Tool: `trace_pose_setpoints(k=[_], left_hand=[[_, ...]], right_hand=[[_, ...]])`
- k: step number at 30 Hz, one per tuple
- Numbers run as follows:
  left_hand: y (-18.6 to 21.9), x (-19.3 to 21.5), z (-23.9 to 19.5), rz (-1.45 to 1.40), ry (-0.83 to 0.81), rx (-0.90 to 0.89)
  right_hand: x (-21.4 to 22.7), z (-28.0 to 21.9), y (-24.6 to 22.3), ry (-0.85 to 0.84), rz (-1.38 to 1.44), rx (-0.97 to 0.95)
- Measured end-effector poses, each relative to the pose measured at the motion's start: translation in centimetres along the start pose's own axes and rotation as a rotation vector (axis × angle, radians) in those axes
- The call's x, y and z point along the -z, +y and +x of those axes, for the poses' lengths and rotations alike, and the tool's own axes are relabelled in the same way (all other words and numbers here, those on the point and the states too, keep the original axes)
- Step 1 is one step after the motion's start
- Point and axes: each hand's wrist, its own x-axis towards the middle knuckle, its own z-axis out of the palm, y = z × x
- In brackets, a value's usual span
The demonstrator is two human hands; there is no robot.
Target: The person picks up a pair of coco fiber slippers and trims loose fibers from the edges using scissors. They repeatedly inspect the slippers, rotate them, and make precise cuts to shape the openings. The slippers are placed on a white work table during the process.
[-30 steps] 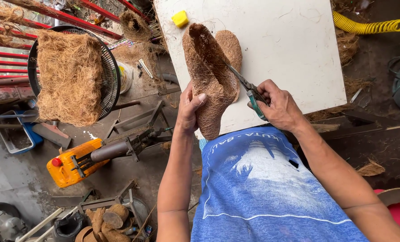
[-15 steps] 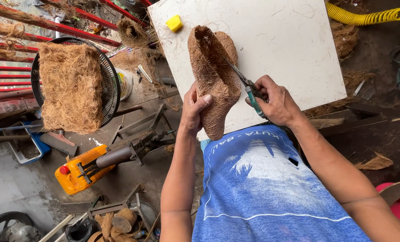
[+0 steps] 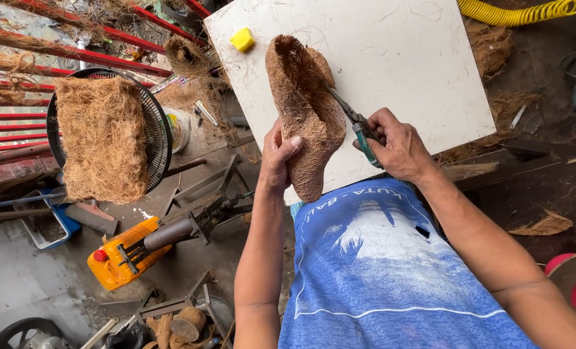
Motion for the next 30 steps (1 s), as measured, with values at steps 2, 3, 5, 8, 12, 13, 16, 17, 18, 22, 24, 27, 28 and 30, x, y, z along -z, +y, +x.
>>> trace_pose_setpoints(k=[2,3,5,8,12,13,16,17,18,22,24,27,28,30], left_hand=[[-0.2,0.2,0.0,-0.014,-0.008,0.011],[-0.2,0.3,0.0,-0.029,-0.012,0.018],[0.8,-0.1,0.2,0.036,-0.038,0.029],[1.1,-0.9,0.0,0.096,-0.079,0.058],[0.0,0.3,0.3,0.072,-0.101,0.093],[-0.1,0.3,0.5,0.072,-0.107,0.09],[0.0,0.5,0.4,0.035,-0.095,0.113],[0.1,0.5,0.5,0.014,-0.1,0.129],[0.2,0.5,0.5,-0.007,-0.104,0.144],[-2.9,3.7,1.0,-0.037,-0.097,0.164],[-6.0,6.2,1.2,-0.063,-0.081,0.184],[-2.3,2.6,0.9,-0.07,-0.115,0.211],[-1.3,1.5,0.6,-0.07,-0.113,0.212],[0.7,-0.7,0.6,-0.063,-0.127,0.207]], right_hand=[[0.3,-0.1,-0.6,0.012,-0.013,0.007],[0.4,-0.1,-0.9,0.02,-0.027,0.018],[-0.2,0.2,0.9,-0.001,0.012,-0.003],[-0.3,0.2,0.7,-0.01,0.018,-0.005],[-0.5,0.8,2.6,0.011,0.009,0.014],[-0.4,0.8,2.3,0.016,0.008,0.017],[-0.4,0.3,1.7,0.025,0.003,0.022],[-0.2,0.2,1.9,0.044,-0.015,0.042],[0.0,0.1,2.1,0.064,-0.032,0.062],[1.1,0.4,1.5,0.073,-0.025,0.065],[1.2,0.4,2.5,0.075,-0.078,0.056],[1.6,0.3,-0.1,0.077,-0.113,0.032],[1.4,0.4,0.4,0.076,-0.112,0.032],[1.0,0.8,1.4,0.09,-0.101,0.064]])
